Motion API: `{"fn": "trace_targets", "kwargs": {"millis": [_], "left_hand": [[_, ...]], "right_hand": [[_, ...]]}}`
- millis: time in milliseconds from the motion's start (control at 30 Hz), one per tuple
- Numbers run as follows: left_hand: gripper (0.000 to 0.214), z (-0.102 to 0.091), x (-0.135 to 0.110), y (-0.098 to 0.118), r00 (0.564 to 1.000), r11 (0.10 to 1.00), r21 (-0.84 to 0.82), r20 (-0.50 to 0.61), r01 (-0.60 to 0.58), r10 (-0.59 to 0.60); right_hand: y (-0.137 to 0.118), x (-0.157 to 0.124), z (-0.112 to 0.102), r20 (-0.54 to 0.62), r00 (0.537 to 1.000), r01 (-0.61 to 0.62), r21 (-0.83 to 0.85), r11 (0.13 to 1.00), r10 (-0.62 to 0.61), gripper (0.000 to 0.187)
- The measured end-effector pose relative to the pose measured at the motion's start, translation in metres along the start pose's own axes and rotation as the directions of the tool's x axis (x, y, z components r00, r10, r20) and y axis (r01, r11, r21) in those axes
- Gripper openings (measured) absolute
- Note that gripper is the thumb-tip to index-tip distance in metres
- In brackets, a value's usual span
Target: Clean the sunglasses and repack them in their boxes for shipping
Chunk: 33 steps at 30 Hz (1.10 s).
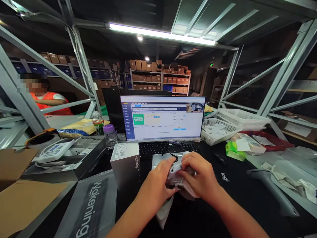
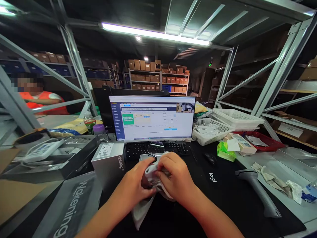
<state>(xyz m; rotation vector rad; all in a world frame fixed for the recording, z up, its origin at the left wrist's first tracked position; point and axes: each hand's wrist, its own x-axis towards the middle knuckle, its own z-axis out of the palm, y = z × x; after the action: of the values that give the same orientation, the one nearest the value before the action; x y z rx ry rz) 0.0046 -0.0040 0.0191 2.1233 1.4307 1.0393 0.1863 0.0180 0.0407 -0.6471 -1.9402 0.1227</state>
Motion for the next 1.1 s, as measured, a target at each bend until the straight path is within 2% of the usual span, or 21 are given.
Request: {"fn": "trace_targets", "kwargs": {"millis": [100,167,200,267,367,567,700,800,967,1033,1100], "left_hand": [[0.080,0.000,-0.002,0.000,0.999,0.997,-0.072,0.040,0.012,-0.009],[0.081,-0.001,-0.004,0.001,0.998,0.994,-0.113,0.065,0.010,-0.003],[0.081,-0.001,-0.005,0.001,0.997,0.992,-0.126,0.073,0.015,-0.006],[0.082,-0.002,-0.006,0.001,0.996,0.989,-0.145,0.083,0.042,-0.031],[0.083,-0.003,-0.005,0.002,0.994,0.983,-0.163,0.072,0.089,-0.078],[0.077,-0.006,-0.001,0.004,0.994,0.989,-0.104,0.010,0.107,-0.106],[0.077,-0.011,-0.002,-0.004,0.993,1.000,-0.006,-0.117,0.025,-0.025],[0.080,-0.015,-0.004,-0.012,0.985,0.997,0.055,-0.164,-0.054,0.062],[0.081,-0.012,-0.003,-0.012,0.965,0.981,0.111,-0.191,-0.162,0.181],[0.078,-0.008,-0.003,-0.006,0.966,0.973,0.096,-0.135,-0.210,0.222],[0.077,-0.005,-0.003,-0.001,0.967,0.967,0.061,-0.051,-0.246,0.249]], "right_hand": [[0.008,0.002,-0.001,-0.183,0.983,-0.027,-0.116,0.993,0.006,0.016],[0.011,0.003,-0.003,-0.299,0.953,-0.011,-0.193,0.981,-0.048,0.013],[0.011,0.003,-0.004,-0.316,0.945,0.013,-0.207,0.978,-0.080,0.016],[0.009,0.002,-0.004,-0.277,0.952,0.080,-0.182,0.980,-0.129,0.027],[0.002,-0.002,-0.001,-0.158,0.973,0.149,-0.108,0.983,-0.165,0.036],[-0.015,-0.012,0.009,-0.076,0.976,0.197,-0.103,0.975,-0.205,0.035],[-0.029,-0.022,0.023,0.047,0.945,0.327,-0.164,0.931,-0.323,0.029],[-0.036,-0.025,0.028,0.099,0.909,0.417,-0.191,0.889,-0.405,0.027],[-0.027,-0.019,0.013,0.075,0.913,0.408,-0.209,0.889,-0.402,0.025],[-0.017,-0.014,0.003,-0.023,0.930,0.355,-0.213,0.910,-0.368,0.028],[-0.007,-0.007,-0.009,-0.127,0.957,0.243,-0.142,0.960,-0.261,0.029]]}}
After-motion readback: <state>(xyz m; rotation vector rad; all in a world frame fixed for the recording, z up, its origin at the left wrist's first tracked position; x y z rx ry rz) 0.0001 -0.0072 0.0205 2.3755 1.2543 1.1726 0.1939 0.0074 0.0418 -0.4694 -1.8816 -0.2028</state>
